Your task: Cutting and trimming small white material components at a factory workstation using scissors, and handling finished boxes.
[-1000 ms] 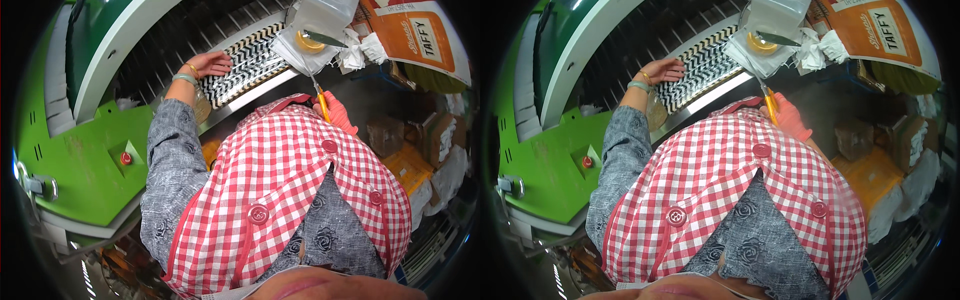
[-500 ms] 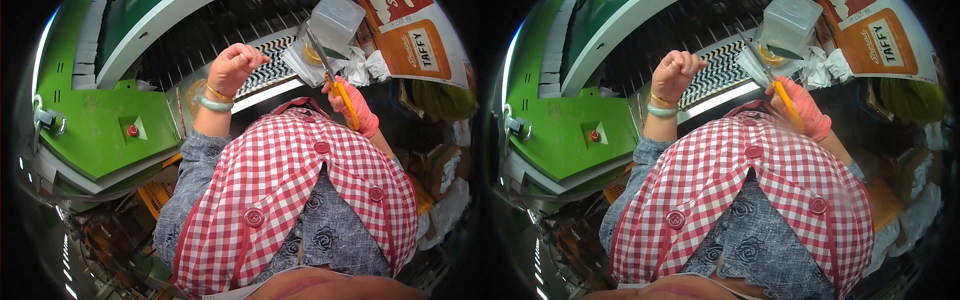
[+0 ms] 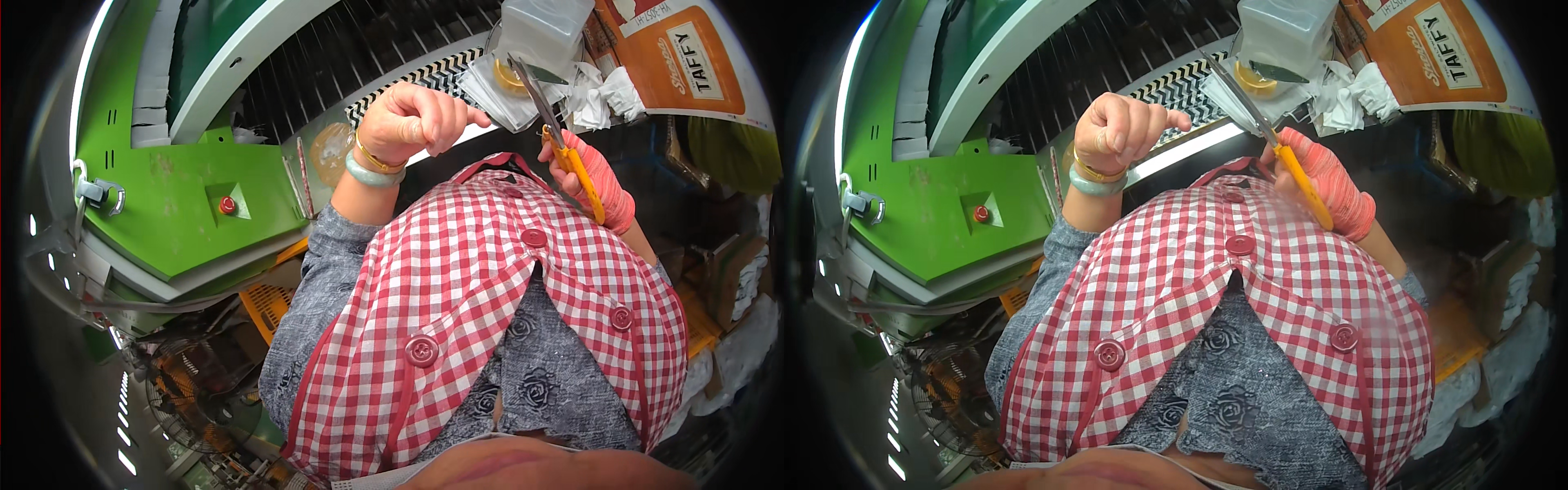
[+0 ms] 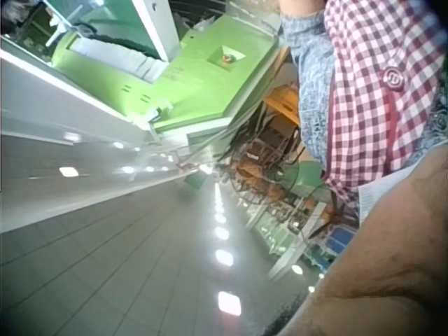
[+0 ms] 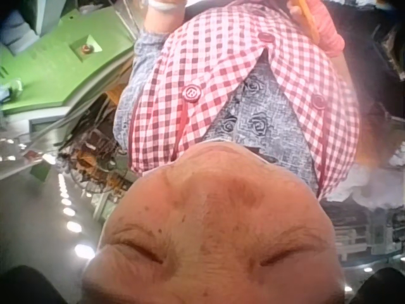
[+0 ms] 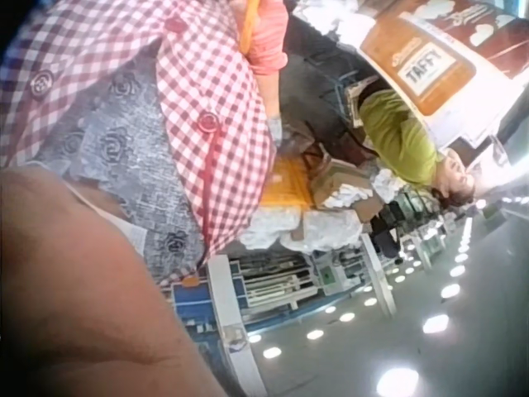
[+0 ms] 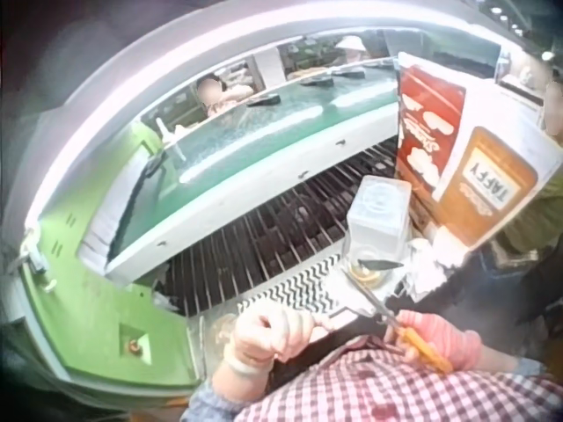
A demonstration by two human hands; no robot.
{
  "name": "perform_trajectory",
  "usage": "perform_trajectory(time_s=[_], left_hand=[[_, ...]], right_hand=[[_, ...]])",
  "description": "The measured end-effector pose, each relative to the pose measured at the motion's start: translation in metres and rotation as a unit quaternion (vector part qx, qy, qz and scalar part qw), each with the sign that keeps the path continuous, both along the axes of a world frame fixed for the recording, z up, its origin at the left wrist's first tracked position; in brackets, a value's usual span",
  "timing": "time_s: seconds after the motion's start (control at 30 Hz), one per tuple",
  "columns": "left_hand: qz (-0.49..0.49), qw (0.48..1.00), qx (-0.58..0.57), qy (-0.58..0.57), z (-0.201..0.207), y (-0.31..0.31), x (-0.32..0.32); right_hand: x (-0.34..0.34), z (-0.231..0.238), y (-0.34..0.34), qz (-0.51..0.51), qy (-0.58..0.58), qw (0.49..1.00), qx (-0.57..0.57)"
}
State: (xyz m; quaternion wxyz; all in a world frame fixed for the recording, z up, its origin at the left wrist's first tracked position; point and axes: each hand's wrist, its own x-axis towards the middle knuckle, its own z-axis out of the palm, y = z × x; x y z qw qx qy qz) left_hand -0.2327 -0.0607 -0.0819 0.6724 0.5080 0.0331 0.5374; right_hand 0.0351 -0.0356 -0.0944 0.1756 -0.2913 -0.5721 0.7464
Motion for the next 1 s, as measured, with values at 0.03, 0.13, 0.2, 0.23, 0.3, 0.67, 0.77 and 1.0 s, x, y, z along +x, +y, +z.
perform_trajectory(time_s=[0.03, 0.13, 0.2, 0.23, 0.3, 0.67, 0.77, 1.0], left_hand=[[-0.004, 1.000, 0.001, -0.004, 0.000, 0.000, 0.001], [-0.014, 1.000, 0.003, -0.017, -0.001, -0.001, 0.003], [-0.024, 0.999, 0.004, -0.026, -0.003, -0.001, 0.005], [-0.030, 0.999, 0.010, -0.033, -0.003, -0.001, 0.006], [-0.036, 0.998, 0.016, -0.040, -0.003, 0.000, 0.008], [-0.079, 0.994, 0.048, -0.052, -0.004, 0.006, 0.015], [-0.075, 0.995, 0.044, -0.049, -0.006, 0.007, 0.016], [0.029, 0.998, -0.050, -0.019, -0.008, 0.004, 0.023]], right_hand=[[-0.001, -0.001, 0.000, -0.001, -0.004, 1.000, 0.014], [0.000, -0.004, -0.001, 0.001, 0.005, 1.000, 0.011], [0.001, -0.004, -0.002, -0.002, 0.001, 1.000, 0.006], [0.001, -0.004, -0.002, -0.005, -0.003, 1.000, 0.003], [0.002, -0.003, -0.002, -0.002, -0.010, 1.000, 0.013], [0.003, -0.003, 0.004, 0.005, -0.020, 0.998, 0.063], [0.003, -0.003, 0.003, 0.006, -0.028, 0.998, 0.063], [0.008, -0.001, 0.004, 0.005, -0.023, 0.999, 0.029]])
